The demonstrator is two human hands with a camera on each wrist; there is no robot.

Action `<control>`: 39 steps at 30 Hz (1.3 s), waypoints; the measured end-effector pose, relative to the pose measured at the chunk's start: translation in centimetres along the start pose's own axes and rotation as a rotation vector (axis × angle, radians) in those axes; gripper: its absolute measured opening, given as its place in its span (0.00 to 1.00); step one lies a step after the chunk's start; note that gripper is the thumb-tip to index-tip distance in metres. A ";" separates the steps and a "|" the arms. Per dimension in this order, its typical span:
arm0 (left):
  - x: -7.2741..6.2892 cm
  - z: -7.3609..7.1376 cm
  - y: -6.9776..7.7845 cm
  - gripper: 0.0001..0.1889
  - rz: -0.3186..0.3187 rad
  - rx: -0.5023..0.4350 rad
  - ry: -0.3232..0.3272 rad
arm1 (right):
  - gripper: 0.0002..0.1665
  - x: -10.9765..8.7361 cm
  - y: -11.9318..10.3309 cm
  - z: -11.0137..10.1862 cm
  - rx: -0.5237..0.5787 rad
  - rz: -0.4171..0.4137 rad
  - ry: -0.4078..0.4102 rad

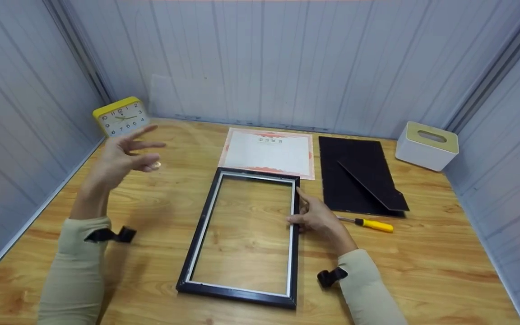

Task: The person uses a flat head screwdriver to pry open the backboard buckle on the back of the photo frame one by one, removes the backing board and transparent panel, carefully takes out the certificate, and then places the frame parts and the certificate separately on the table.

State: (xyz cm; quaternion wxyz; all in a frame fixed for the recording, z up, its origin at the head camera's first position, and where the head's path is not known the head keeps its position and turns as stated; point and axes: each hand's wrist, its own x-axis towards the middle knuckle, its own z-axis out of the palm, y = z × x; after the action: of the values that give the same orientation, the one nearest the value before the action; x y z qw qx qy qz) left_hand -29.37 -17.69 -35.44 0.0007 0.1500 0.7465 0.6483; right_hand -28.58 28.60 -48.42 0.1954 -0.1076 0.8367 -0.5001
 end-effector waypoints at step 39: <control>6.7 -6.3 -13.3 0.43 -0.476 0.815 -0.111 | 0.60 0.0 -0.1 0.2 0.043 -0.001 0.012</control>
State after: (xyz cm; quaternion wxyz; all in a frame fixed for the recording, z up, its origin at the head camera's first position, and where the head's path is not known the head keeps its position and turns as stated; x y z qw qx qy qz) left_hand -39.91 -23.76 -45.99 0.1304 -0.0026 0.9525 0.2751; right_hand -28.52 28.36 -48.42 0.1921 -0.1009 0.8269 -0.5188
